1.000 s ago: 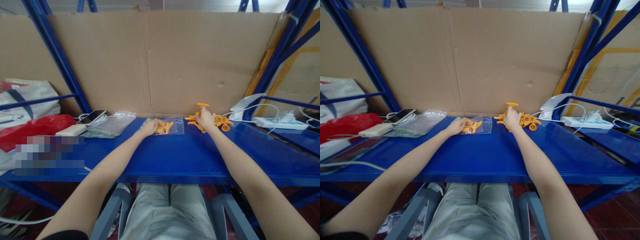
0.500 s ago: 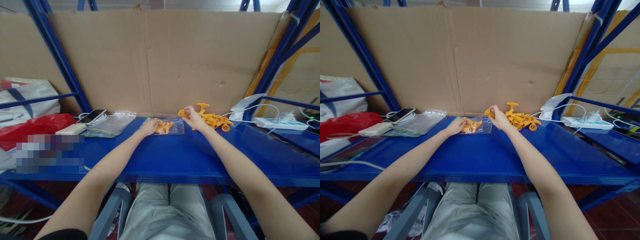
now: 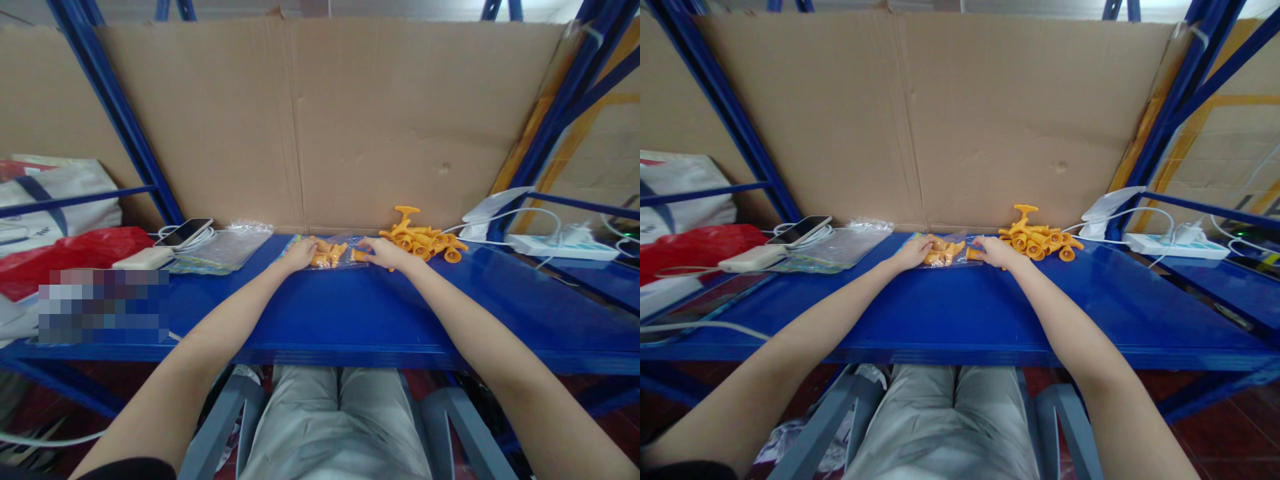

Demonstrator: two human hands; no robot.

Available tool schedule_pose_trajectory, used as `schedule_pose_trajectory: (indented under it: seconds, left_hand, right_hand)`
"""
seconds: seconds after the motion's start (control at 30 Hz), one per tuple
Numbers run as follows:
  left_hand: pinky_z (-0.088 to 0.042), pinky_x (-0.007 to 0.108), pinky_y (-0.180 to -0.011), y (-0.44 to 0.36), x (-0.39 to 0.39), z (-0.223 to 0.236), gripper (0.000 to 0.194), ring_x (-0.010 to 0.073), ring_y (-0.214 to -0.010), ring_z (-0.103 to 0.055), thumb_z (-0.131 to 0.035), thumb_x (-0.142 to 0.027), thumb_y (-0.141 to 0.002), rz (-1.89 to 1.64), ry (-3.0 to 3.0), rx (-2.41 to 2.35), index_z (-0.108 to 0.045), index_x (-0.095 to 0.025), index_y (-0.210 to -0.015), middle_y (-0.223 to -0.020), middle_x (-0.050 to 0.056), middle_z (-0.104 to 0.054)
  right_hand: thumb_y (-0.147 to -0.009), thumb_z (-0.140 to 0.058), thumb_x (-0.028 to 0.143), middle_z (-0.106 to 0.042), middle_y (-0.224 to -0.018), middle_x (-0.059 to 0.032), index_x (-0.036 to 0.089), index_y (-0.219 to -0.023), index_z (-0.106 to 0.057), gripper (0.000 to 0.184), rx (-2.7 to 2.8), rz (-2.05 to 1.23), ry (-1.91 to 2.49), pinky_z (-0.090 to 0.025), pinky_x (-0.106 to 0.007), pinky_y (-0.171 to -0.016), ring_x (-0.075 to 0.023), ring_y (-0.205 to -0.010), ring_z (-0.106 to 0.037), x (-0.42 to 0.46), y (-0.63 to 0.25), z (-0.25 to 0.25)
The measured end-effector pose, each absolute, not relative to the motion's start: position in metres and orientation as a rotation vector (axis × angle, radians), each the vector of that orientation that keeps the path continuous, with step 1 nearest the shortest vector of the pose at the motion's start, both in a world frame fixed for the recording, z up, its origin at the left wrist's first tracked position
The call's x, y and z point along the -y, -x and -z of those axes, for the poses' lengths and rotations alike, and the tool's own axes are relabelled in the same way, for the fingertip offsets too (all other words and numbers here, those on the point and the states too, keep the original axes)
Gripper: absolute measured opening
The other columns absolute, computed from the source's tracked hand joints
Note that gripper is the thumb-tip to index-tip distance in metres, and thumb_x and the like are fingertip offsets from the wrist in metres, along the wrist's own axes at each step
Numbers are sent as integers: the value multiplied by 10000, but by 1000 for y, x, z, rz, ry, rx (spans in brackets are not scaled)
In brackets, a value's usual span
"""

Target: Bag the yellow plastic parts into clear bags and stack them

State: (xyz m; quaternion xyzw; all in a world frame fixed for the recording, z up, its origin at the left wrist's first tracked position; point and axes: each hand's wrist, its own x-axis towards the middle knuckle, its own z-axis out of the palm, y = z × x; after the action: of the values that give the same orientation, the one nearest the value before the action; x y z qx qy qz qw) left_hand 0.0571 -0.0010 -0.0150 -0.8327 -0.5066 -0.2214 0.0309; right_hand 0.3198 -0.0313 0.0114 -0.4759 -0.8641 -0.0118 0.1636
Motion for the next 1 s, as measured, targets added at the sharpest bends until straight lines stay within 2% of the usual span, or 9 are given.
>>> schedule_pose_trajectory:
  seconds: [0.2, 0.3, 0.53, 0.7, 0.83, 0.9, 1.0]
  left_hand:
    - [-420, 358, -1070, -55, -3, 18, 387, 193, -1163, -609, -351, -179, -906, 662, 2539, 1526, -660, -164, -1139, -1215, 60, -685]
    - [-416, 352, -1074, -54, -4, 18, 391, 190, -1169, -605, -352, -178, -902, 688, 2547, 1523, -658, -158, -1144, -1227, 64, -680]
    - [-396, 312, -1091, -57, -1, 16, 388, 179, -1177, -599, -358, -180, -905, 817, 2566, 1618, -664, -169, -1143, -1224, 54, -685]
    - [-418, 321, -1074, -57, 0, 14, 376, 182, -1161, -610, -377, -193, -899, 899, 2554, 1697, -681, -199, -1120, -1211, 17, -696]
    - [-447, 314, -1041, -56, 3, 10, 358, 188, -1139, -623, -400, -250, -911, 945, 2588, 1743, -688, -201, -1118, -1201, 8, -702]
    - [-453, 311, -1031, -56, 6, 8, 358, 197, -1137, -624, -416, -282, -915, 976, 2596, 1747, -690, -190, -1126, -1204, 19, -701]
    - [-448, 318, -1038, -57, 9, 6, 359, 209, -1151, -618, -433, -309, -916, 1027, 2595, 1728, -696, -181, -1123, -1204, 30, -701]
  right_hand:
    - [-736, -722, 198, -721, -1027, -124, 185, -901, -735, 166, 2523, 228, 1769, -517, -367, -839, -293, -1039, -650, 42, -329, -29]
    - [-735, -696, 147, -731, -917, -116, 193, -848, -747, 132, 2523, 221, 1870, -515, -339, -769, -275, -949, -670, 46, -329, -29]
    - [-783, -645, 174, -749, -943, -91, 193, -818, -748, 111, 2521, 321, 1684, -479, -312, -778, -253, -960, -664, 43, -327, -31]
    - [-786, -651, 212, -746, -818, -44, 196, -821, -749, 105, 2502, 136, 1443, -463, -267, -716, -192, -793, -672, 40, -325, -33]
    - [-800, -635, 212, -741, -816, -38, 184, -835, -744, 118, 2433, -16, 1363, -462, -258, -703, -169, -740, -657, 38, -327, -32]
    - [-812, -632, 233, -738, -830, -41, 183, -856, -743, 129, 2406, -55, 1351, -464, -272, -735, -171, -760, -649, 36, -329, -32]
    - [-814, -646, 266, -729, -923, -53, 198, -876, -736, 129, 2376, 32, 1315, -447, -344, -848, -207, -904, -628, 30, -333, -29]
